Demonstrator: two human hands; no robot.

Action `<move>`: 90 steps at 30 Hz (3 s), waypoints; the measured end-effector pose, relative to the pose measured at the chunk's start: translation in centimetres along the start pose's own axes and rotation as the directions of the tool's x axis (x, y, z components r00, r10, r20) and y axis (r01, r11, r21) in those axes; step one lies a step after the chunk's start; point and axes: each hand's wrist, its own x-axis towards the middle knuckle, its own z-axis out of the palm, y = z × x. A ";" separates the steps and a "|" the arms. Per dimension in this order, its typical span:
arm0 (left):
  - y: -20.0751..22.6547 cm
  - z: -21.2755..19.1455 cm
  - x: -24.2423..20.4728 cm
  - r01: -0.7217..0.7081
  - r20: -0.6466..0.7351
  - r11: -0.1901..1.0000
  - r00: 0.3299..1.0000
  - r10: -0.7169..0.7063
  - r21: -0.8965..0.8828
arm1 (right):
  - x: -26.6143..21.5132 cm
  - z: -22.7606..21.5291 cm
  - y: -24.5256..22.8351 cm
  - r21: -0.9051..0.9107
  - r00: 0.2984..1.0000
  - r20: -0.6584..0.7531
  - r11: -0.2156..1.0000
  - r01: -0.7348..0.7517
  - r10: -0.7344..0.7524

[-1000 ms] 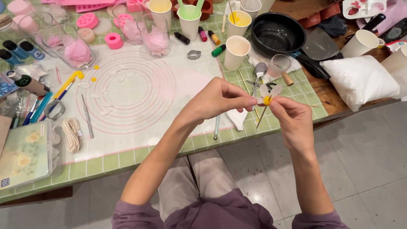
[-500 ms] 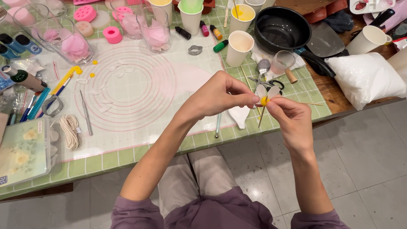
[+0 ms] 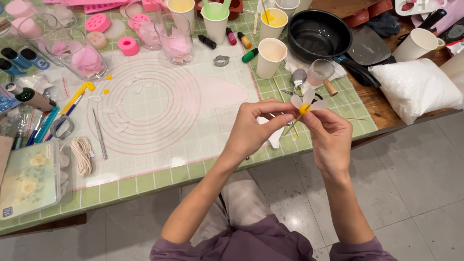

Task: Assembling and shaping wax petals onto a central piece to create a flower-shaped candle.

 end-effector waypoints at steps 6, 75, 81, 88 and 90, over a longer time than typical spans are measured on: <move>0.0 0.2 0.1 0.032 -0.015 0.999 0.999 -0.032 -0.015 | -0.1 0.2 0.0 -0.044 1.000 -0.023 0.999 -0.006 0.005; 1.5 -1.3 -0.1 -0.125 -0.086 0.986 0.987 0.135 0.111 | 1.5 -0.3 -0.5 0.152 0.941 0.252 0.952 -0.267 0.224; -0.3 -1.7 0.1 -0.089 0.025 0.971 0.996 0.086 0.222 | 1.6 -1.5 0.5 0.191 0.916 0.280 0.919 -0.346 0.287; -1.4 -1.6 0.1 -0.248 -0.026 0.878 0.959 0.283 0.410 | 1.9 -0.6 -0.6 0.084 0.904 0.259 0.924 -0.373 0.341; -0.7 -1.8 0.2 -0.274 -0.020 0.811 0.943 0.332 0.516 | 2.0 -0.6 -0.7 0.016 0.906 0.260 0.937 -0.349 0.333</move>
